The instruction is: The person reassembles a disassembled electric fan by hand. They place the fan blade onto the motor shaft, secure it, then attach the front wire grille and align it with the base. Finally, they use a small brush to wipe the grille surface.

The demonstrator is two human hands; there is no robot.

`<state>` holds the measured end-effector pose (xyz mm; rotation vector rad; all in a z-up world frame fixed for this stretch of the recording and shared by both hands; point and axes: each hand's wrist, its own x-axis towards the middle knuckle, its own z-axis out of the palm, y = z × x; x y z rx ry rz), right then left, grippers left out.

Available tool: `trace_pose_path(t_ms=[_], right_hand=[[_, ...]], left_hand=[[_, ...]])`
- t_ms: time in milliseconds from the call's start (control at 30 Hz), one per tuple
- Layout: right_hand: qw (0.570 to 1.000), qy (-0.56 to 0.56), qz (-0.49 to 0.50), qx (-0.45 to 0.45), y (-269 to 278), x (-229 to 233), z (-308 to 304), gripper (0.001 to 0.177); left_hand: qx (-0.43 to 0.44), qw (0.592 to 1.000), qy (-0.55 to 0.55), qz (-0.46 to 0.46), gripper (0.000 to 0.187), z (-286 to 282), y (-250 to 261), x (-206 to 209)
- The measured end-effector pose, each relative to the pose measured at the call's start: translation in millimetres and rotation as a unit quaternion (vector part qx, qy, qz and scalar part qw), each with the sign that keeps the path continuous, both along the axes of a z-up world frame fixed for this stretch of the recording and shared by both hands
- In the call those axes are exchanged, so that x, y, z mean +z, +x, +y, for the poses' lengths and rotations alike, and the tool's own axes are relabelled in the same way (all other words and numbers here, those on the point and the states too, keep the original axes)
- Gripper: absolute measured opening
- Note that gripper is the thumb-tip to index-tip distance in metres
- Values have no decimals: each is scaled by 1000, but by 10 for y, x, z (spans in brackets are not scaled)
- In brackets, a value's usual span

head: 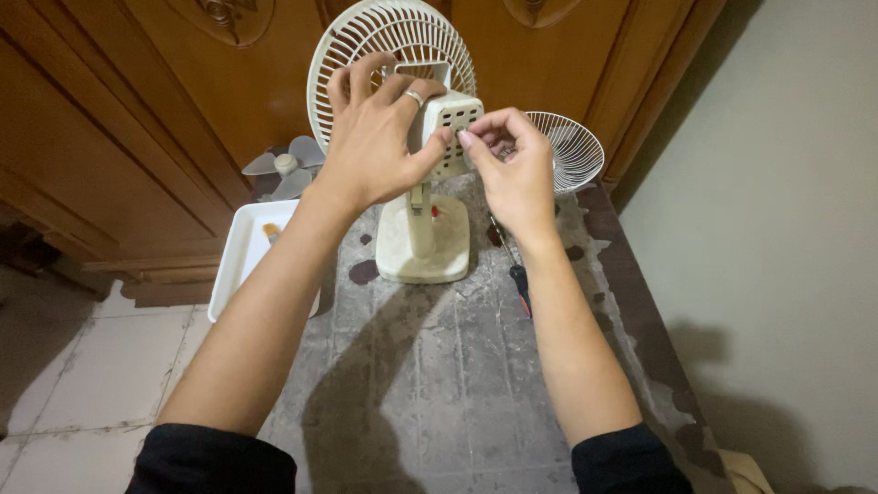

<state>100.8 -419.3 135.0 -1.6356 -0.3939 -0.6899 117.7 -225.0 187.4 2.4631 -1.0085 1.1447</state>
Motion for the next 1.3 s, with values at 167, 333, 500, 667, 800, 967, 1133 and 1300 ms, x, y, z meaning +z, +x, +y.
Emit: trace_pose_path(t_ms=[167, 333, 500, 667, 800, 967, 1133, 1300], right_hand=[[996, 72, 24, 42, 147, -61, -34, 25], [989, 124, 80, 26, 163, -77, -29, 45], [986, 134, 87, 45, 165, -99, -32, 46], [977, 178, 73, 95, 192, -184, -61, 41], [971, 193, 70, 119, 172, -178, -72, 38], [986, 142, 59, 69, -14, -89, -72, 33], [999, 31, 1, 28, -341, -90, -171, 28], [997, -69, 22, 6, -757, -321, -408, 26]], left_hand=[[-1, 1000, -5, 3, 51, -9, 0, -4], [2, 1000, -16, 18, 54, -27, -9, -13], [14, 999, -26, 35, 57, -83, -19, -14], [30, 999, -25, 33, 56, -134, -20, -29], [44, 998, -26, 49, 59, -161, -28, -62], [37, 998, -51, -2, 69, -220, -179, -143], [17, 998, -55, -36, 66, -355, -529, -321], [-72, 997, -40, 8, 65, -543, -875, -630]])
